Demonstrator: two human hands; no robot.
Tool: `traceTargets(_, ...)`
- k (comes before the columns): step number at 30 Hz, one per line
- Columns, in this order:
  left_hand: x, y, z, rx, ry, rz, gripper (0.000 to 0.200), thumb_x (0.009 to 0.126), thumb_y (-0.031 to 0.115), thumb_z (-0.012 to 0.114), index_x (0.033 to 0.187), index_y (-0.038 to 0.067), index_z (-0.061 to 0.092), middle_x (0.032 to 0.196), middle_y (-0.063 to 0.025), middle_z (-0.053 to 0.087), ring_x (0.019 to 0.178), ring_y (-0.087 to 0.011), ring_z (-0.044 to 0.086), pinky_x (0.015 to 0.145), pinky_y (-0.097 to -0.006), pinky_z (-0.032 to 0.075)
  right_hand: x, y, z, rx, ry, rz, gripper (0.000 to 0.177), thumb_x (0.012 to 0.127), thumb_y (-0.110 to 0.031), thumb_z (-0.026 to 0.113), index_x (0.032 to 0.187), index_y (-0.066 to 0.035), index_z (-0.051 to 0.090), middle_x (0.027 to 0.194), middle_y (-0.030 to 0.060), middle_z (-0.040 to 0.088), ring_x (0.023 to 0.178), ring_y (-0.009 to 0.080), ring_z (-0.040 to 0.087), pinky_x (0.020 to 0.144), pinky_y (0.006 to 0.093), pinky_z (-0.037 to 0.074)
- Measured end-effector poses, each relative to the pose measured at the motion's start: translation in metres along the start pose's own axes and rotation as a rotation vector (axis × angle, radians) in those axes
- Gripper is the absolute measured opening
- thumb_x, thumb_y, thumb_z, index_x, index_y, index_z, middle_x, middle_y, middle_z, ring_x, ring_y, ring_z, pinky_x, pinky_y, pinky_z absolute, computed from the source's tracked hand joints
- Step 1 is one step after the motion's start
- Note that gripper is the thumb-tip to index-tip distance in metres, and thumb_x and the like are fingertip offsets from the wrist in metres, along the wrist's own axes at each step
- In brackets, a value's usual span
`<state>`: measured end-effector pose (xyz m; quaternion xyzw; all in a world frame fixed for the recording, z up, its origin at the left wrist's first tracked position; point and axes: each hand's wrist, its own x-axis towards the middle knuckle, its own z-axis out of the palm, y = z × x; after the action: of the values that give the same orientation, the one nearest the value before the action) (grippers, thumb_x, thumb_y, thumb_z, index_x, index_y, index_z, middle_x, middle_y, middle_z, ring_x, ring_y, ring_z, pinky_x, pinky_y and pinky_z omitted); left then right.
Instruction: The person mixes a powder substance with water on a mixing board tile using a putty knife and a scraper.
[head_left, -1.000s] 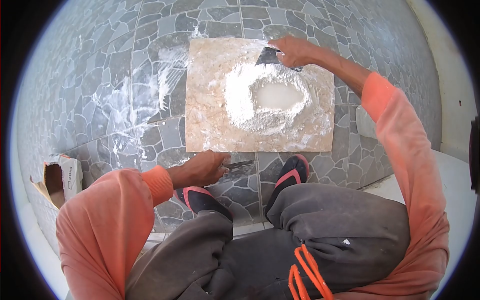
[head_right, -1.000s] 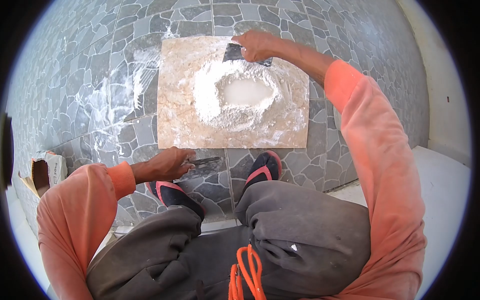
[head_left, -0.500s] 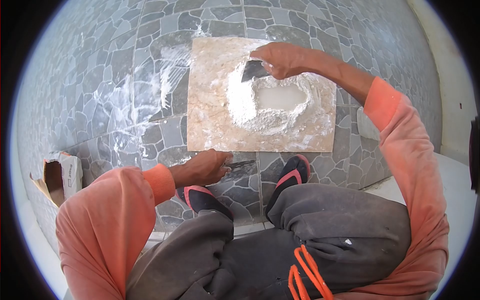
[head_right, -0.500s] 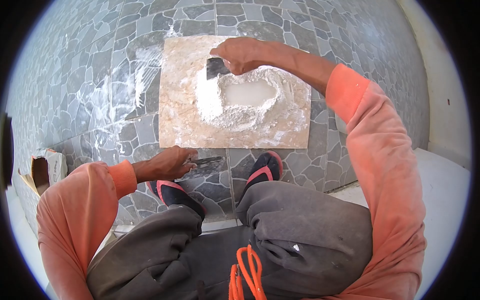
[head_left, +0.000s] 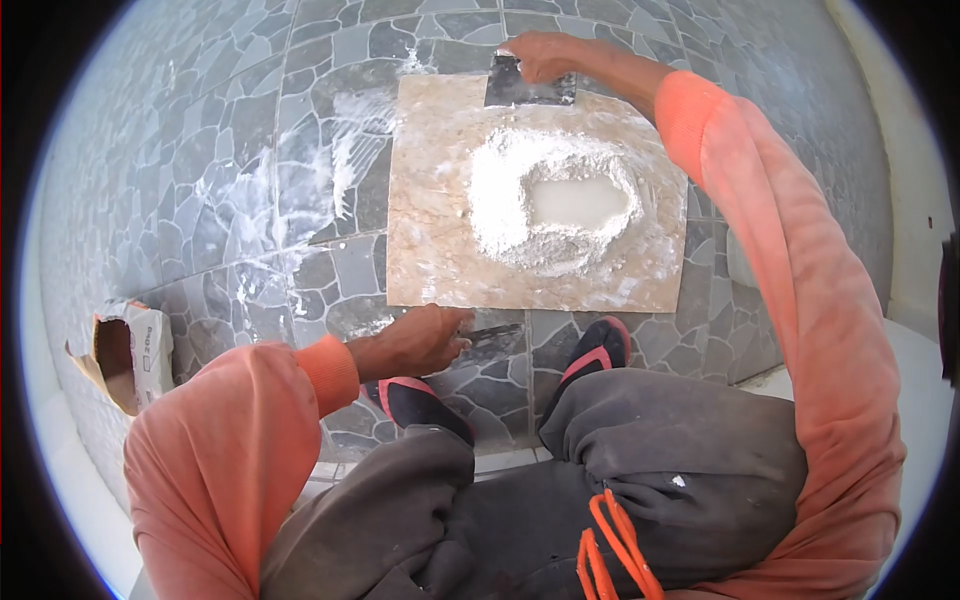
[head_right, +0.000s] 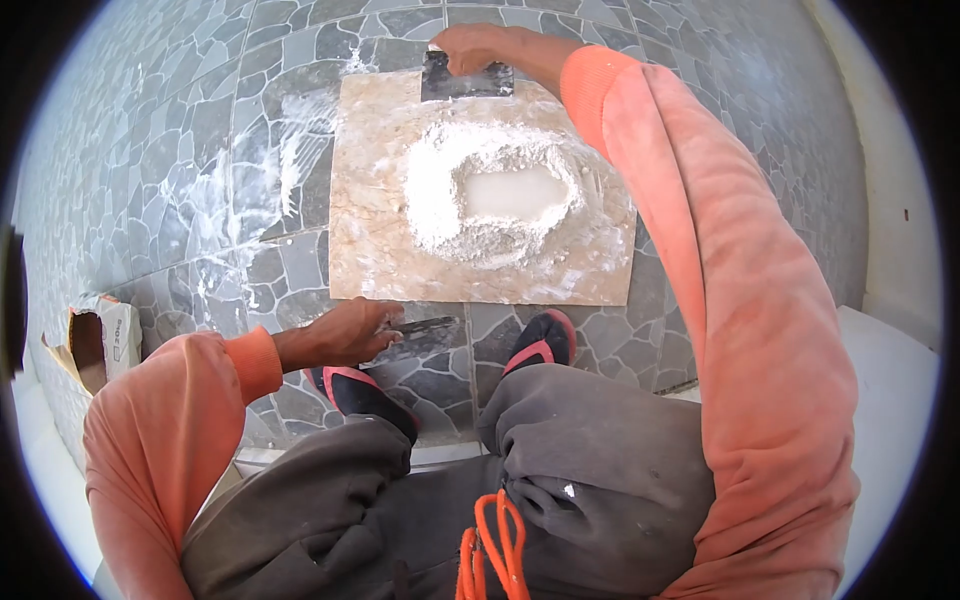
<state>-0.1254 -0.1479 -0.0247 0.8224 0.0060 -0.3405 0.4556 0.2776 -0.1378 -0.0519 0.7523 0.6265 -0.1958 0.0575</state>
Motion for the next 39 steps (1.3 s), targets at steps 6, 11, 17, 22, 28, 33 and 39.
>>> traceTargets(6,0.001,-0.007,-0.003,-0.010,-0.019,-0.028,0.035,0.088,0.018,0.060,0.113,-0.006,0.058,0.082,-0.0305,0.064,0.083,-0.0480,0.063,0.076,-0.0518,0.049,0.021,-0.043,0.000,0.069,-0.212,-0.230,0.055,0.075,0.000,0.047,0.129,0.004,0.051,0.086,0.0255,0.064,0.072,0.0343,0.060,0.061,0.0467,0.046)
traceTargets(11,0.008,-0.005,-0.007,-0.016,0.004,-0.006,0.033,0.088,0.018,0.060,0.113,-0.004,0.059,0.082,-0.0300,0.064,0.083,-0.0482,0.063,0.075,-0.0517,0.050,0.039,-0.098,0.022,-0.021,-0.489,-0.409,0.041,0.073,-0.001,0.051,0.113,0.003,0.058,0.080,0.0211,0.063,0.067,0.0330,0.056,0.060,0.0464,0.044)
traceTargets(17,0.004,-0.001,-0.006,-0.046,0.045,-0.064,0.031,0.088,0.017,0.060,0.111,-0.004,0.059,0.082,-0.0295,0.065,0.083,-0.0479,0.063,0.076,-0.0519,0.050,0.040,-0.104,0.050,0.046,-0.478,-0.544,0.022,0.071,-0.003,0.053,0.092,0.002,0.057,0.073,0.0198,0.060,0.065,0.0342,0.050,0.060,0.0455,0.043)
traceTargets(22,-0.008,-0.007,0.000,-0.008,0.002,-0.050,0.030,0.088,0.018,0.061,0.109,-0.003,0.059,0.079,-0.0288,0.064,0.081,-0.0480,0.062,0.074,-0.0518,0.049,0.009,-0.115,0.004,-0.167,-0.519,-0.387,0.022,0.071,-0.003,0.051,0.091,0.002,0.056,0.077,0.0225,0.060,0.067,0.0377,0.050,0.062,0.0464,0.043)
traceTargets(28,-0.005,-0.002,-0.001,0.011,-0.012,-0.018,0.031,0.088,0.018,0.060,0.109,-0.005,0.059,0.079,-0.0300,0.064,0.081,-0.0483,0.062,0.074,-0.0524,0.049,-0.010,-0.093,-0.007,-0.149,-0.439,-0.334,0.035,0.070,-0.003,0.050,0.104,0.001,0.059,0.085,0.0236,0.063,0.076,0.0416,0.056,0.067,0.0481,0.043)
traceTargets(33,0.005,0.013,-0.006,0.034,-0.004,0.034,0.032,0.088,0.018,0.060,0.109,-0.006,0.059,0.078,-0.0305,0.063,0.081,-0.0482,0.062,0.074,-0.0519,0.049,-0.022,-0.064,-0.016,0.049,-0.374,-0.240,0.024,0.072,-0.007,0.051,0.091,0.006,0.057,0.077,0.0195,0.059,0.069,0.0308,0.051,0.062,0.0467,0.040)
traceTargets(39,0.009,0.008,0.001,0.061,-0.013,0.058,0.033,0.088,0.021,0.062,0.111,-0.003,0.060,0.079,-0.0287,0.064,0.078,-0.0468,0.063,0.072,-0.0505,0.050,-0.054,-0.033,-0.017,0.320,-0.324,-0.066,0.030,0.074,-0.008,0.054,0.100,0.006,0.059,0.086,0.0186,0.064,0.076,0.0276,0.056,0.069,0.0446,0.043)
